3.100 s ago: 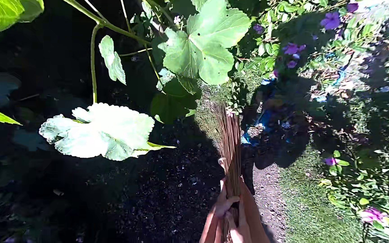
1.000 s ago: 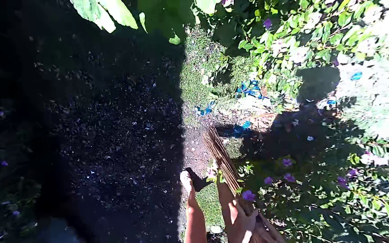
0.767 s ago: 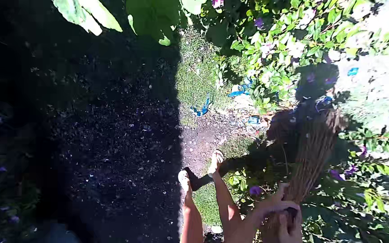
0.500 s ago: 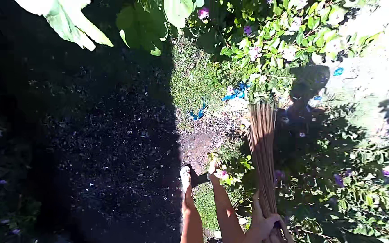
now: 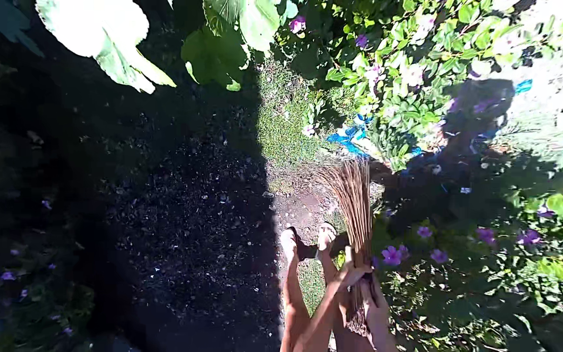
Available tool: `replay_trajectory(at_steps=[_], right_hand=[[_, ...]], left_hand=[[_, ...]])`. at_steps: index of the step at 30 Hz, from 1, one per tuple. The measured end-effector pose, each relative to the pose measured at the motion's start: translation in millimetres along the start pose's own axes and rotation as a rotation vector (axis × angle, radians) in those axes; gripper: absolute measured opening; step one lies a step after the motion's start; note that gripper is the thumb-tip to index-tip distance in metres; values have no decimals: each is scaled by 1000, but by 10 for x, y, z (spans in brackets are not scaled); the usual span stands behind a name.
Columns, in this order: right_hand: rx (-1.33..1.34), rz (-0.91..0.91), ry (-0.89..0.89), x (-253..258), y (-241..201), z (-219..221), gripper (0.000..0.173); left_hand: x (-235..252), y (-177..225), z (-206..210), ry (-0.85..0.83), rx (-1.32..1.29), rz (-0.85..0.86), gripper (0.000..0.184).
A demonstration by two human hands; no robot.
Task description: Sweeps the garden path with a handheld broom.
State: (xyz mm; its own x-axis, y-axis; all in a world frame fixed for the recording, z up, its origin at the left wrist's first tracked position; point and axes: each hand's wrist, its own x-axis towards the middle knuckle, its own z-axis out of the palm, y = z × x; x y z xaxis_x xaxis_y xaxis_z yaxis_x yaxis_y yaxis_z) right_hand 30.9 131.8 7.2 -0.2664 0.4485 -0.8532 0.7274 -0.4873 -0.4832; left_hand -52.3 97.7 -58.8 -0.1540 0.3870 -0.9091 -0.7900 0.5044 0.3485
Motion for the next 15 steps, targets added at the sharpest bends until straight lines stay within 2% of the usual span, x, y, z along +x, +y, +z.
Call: replay_trajectory(at_steps=[3, 5, 7, 10, 13, 15], right_hand=[[-77, -103, 103, -28, -61, -234, 62], [-111, -122, 90, -236, -83, -327, 63], [-129, -109, -5, -447, -110, -403, 63], [-90, 51, -194, -484, -222, -497, 61], [-49, 220, -320, -9, -275, -681, 53], [-37, 197, -252, 252, -308, -757, 50]], left_hand=[[76, 83, 300, -195, -41, 55, 79], [-12, -211, 386, -189, -68, 80, 84], [-356, -147, 399, -54, -73, 27, 87], [-587, -166, 398, 252, -59, -37, 88], [-236, -327, 457, 420, -28, 25, 78], [124, -370, 523, 370, -12, 118, 69]])
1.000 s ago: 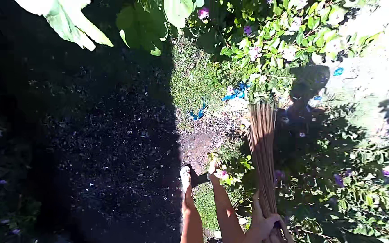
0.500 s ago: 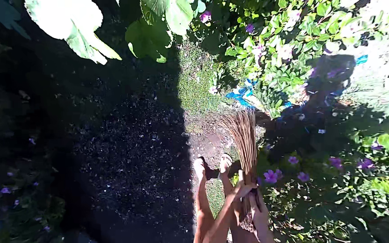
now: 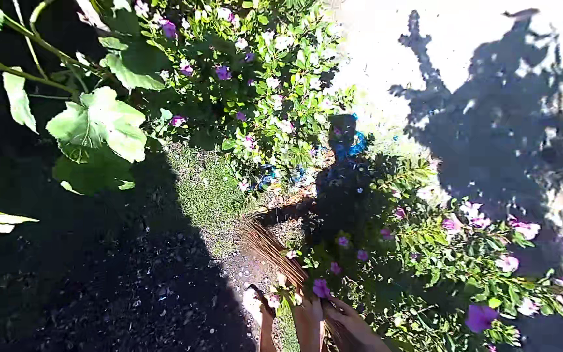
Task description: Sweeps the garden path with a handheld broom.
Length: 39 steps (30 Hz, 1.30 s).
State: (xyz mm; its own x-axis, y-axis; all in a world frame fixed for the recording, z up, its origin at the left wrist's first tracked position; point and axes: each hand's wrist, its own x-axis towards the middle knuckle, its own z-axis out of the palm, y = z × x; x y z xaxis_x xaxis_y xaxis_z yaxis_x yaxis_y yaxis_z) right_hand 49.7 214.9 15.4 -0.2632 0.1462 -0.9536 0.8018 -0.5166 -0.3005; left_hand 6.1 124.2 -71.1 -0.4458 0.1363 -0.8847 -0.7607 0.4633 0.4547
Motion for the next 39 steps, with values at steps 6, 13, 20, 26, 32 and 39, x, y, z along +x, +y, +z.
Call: replay_trajectory(at_steps=[6, 13, 20, 26, 32, 39], right_hand=[[8, -229, 417, 82, -257, 31, 53], [-136, -320, 364, -395, -97, 309, 63], [-136, 12, 104, -575, -242, -139, 53], [-219, -265, 606, -271, -176, 66, 66], [-201, -239, 340, -634, -341, -224, 62], [-99, 24, 141, -107, -444, -295, 68]], left_hand=[[346, 848, 378, -481, 91, -28, 81], [-169, 859, 19, -431, -15, -36, 84], [-562, 677, 164, -220, -42, -283, 82], [-76, 1085, 563, -673, 112, -246, 72], [-340, 923, 560, -483, -172, -54, 86], [20, 658, 451, -198, -101, -192, 81]])
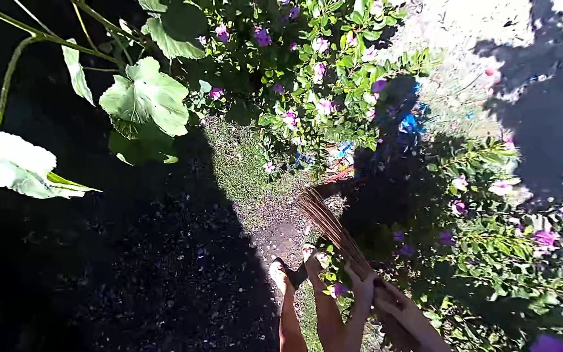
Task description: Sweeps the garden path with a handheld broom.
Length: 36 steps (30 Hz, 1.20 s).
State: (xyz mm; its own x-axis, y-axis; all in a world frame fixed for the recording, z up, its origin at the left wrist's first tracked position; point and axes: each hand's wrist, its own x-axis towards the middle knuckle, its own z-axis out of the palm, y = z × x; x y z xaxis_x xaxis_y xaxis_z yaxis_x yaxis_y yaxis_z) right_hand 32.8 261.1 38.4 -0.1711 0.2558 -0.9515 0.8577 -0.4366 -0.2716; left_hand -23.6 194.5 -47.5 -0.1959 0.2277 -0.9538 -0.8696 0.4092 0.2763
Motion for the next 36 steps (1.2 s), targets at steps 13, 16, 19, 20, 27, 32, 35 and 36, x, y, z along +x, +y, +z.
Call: replay_trajectory(at_steps=[13, 16, 19, 20, 27, 32, 35, 36], right_hand=[[-42, -178, 301, 230, -107, 582, 77], [-70, -275, 330, 252, -68, 654, 79], [-93, -324, 371, 228, -13, 733, 80], [-106, -337, 395, 208, 9, 739, 82], [-120, -226, 82, -655, 142, 553, 82], [-22, 48, -283, -549, 240, 468, 74], [13, 135, -166, -93, 367, 377, 63], [12, 120, -72, 12, 381, 303, 62]], left_hand=[[-61, 116, -989, -87, 62, 288, 53], [-21, 241, -885, -139, 60, 196, 52], [109, 227, -822, -324, 120, 224, 54], [48, 417, -710, -397, 139, 206, 59], [-714, 222, -531, -199, 12, 109, 82], [-592, -674, -707, 278, 26, 1, 91], [-471, -1015, -672, 290, 427, 292, 63], [-573, -563, -661, 4, 586, -49, 58]])
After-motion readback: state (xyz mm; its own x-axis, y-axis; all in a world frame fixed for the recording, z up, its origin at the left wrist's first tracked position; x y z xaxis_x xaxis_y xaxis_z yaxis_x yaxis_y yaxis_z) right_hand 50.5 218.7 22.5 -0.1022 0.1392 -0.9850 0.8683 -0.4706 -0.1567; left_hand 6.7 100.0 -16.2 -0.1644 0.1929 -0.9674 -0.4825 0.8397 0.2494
